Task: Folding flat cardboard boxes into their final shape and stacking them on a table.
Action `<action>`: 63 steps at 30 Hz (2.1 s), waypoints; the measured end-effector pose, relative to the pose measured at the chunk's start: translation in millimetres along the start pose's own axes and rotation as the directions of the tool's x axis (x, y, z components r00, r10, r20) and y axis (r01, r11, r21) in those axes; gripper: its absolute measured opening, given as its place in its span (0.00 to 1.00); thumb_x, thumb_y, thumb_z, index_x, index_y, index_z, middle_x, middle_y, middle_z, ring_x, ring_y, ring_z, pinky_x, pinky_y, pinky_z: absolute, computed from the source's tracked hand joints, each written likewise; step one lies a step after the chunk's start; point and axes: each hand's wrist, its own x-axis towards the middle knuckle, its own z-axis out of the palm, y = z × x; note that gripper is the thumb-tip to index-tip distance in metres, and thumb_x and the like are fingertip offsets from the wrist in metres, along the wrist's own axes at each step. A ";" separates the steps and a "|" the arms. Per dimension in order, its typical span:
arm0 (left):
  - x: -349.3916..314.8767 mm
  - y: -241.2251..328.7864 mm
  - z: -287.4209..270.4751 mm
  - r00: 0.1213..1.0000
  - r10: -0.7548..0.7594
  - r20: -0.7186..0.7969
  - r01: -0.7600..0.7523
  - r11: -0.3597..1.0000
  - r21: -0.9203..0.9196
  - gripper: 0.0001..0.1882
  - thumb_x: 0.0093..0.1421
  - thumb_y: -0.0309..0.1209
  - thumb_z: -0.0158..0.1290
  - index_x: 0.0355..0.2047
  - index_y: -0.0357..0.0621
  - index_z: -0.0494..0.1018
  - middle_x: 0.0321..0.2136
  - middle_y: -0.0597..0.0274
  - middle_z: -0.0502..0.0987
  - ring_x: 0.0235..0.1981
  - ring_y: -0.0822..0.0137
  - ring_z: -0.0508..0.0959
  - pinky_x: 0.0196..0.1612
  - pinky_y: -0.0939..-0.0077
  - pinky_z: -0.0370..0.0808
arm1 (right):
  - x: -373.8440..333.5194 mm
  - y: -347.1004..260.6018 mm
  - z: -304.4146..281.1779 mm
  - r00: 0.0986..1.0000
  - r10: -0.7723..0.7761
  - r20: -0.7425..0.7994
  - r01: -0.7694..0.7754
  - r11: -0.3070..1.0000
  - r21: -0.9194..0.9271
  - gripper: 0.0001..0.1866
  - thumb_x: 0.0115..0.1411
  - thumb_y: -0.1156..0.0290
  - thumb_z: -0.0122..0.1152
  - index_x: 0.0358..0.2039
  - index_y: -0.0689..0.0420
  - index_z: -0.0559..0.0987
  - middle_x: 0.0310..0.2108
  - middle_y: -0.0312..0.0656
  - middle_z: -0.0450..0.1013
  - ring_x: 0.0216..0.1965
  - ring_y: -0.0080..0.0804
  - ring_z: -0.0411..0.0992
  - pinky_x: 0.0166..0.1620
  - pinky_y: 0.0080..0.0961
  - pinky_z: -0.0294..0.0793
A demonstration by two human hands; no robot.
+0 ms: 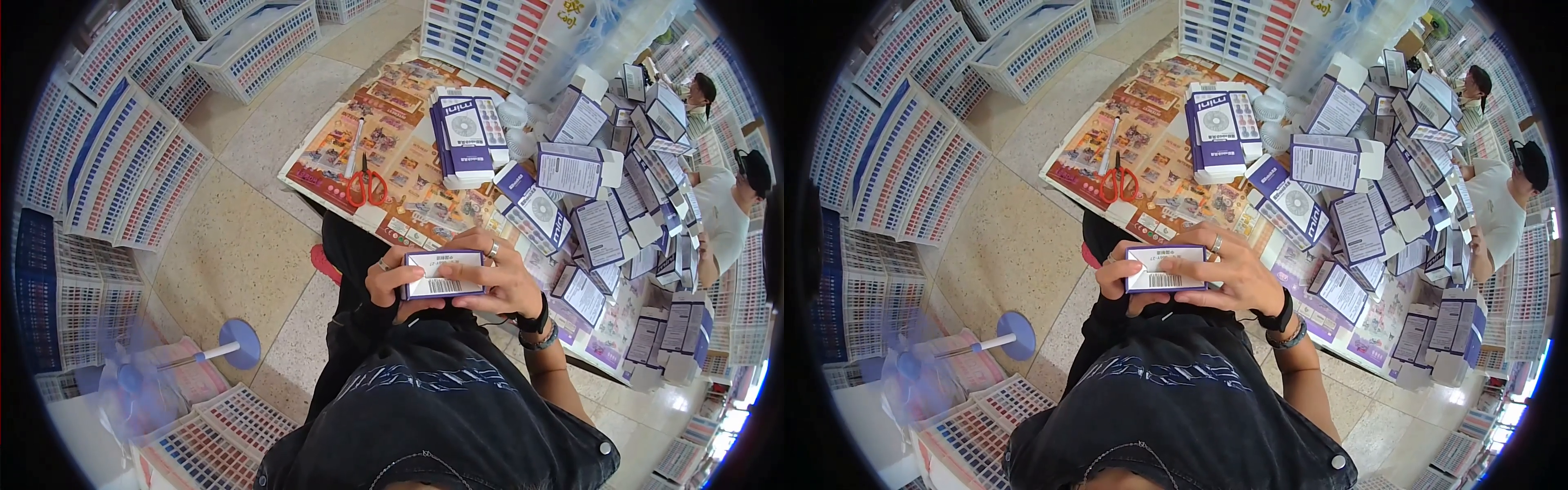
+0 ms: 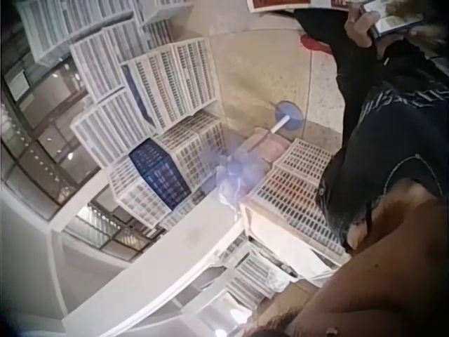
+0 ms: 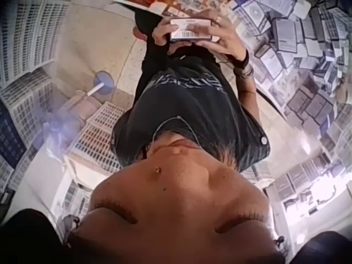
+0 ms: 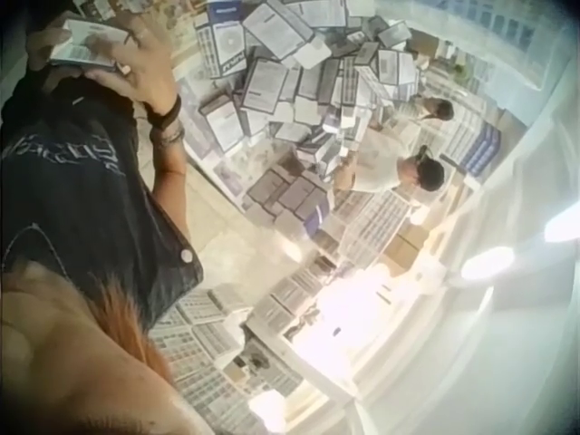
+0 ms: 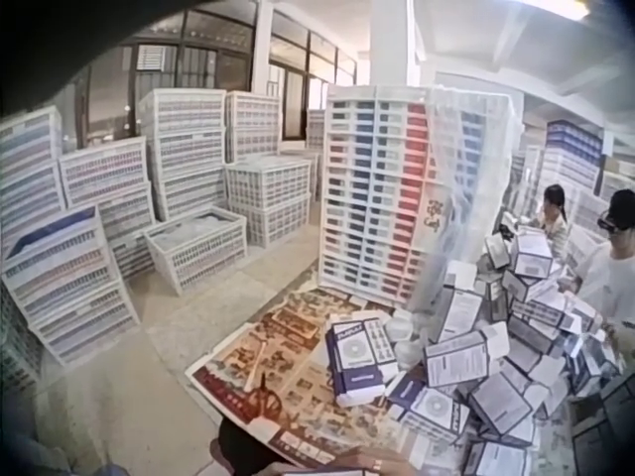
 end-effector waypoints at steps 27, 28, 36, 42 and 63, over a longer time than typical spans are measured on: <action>-14.7 4.6 13.1 0.809 -0.532 0.249 0.548 0.836 0.006 0.48 0.62 0.63 0.38 0.66 0.33 0.44 0.62 0.41 0.57 0.62 0.52 0.61 0.60 0.61 0.60 | 12.5 126.0 -48.8 0.914 0.160 -0.374 -0.373 0.696 -0.613 0.32 0.54 0.63 0.66 0.57 0.58 0.67 0.53 0.53 0.67 0.56 0.52 0.64 0.57 0.40 0.63; -16.3 -0.1 16.9 0.807 -0.533 0.254 0.550 0.835 0.006 0.48 0.62 0.63 0.38 0.66 0.33 0.44 0.62 0.41 0.57 0.62 0.52 0.61 0.60 0.61 0.60 | 11.7 145.9 -16.8 0.904 0.356 -0.236 -0.405 0.542 -0.737 0.39 0.53 0.58 0.66 0.62 0.56 0.60 0.60 0.56 0.59 0.62 0.55 0.57 0.60 0.46 0.59; -45.3 -42.9 5.1 0.577 -0.797 0.179 0.738 0.414 -0.533 0.42 0.63 0.62 0.36 0.67 0.47 0.45 0.61 0.47 0.60 0.61 0.56 0.64 0.58 0.62 0.63 | -10.7 159.7 50.8 0.869 0.448 -0.208 -0.409 0.416 -0.812 0.32 0.59 0.60 0.57 0.61 0.59 0.62 0.60 0.58 0.59 0.61 0.55 0.59 0.57 0.56 0.62; -30.1 -70.0 16.0 0.459 -0.882 0.106 0.578 0.206 -0.790 0.37 0.66 0.59 0.34 0.67 0.51 0.48 0.59 0.51 0.63 0.58 0.57 0.66 0.60 0.62 0.63 | -2.1 41.2 43.3 0.862 0.478 -0.172 -0.495 0.717 -0.490 0.22 0.62 0.71 0.53 0.57 0.63 0.67 0.56 0.56 0.66 0.56 0.54 0.65 0.59 0.44 0.63; -2.7 -63.6 46.2 0.607 -0.704 0.367 0.390 -0.139 -0.910 0.45 0.58 0.58 0.43 0.68 0.47 0.44 0.61 0.43 0.57 0.61 0.41 0.60 0.56 0.37 0.64 | -86.4 60.2 -44.3 0.745 0.447 -0.496 -0.630 0.224 -0.744 0.46 0.35 0.66 0.77 0.59 0.39 0.69 0.66 0.45 0.50 0.68 0.50 0.46 0.64 0.56 0.45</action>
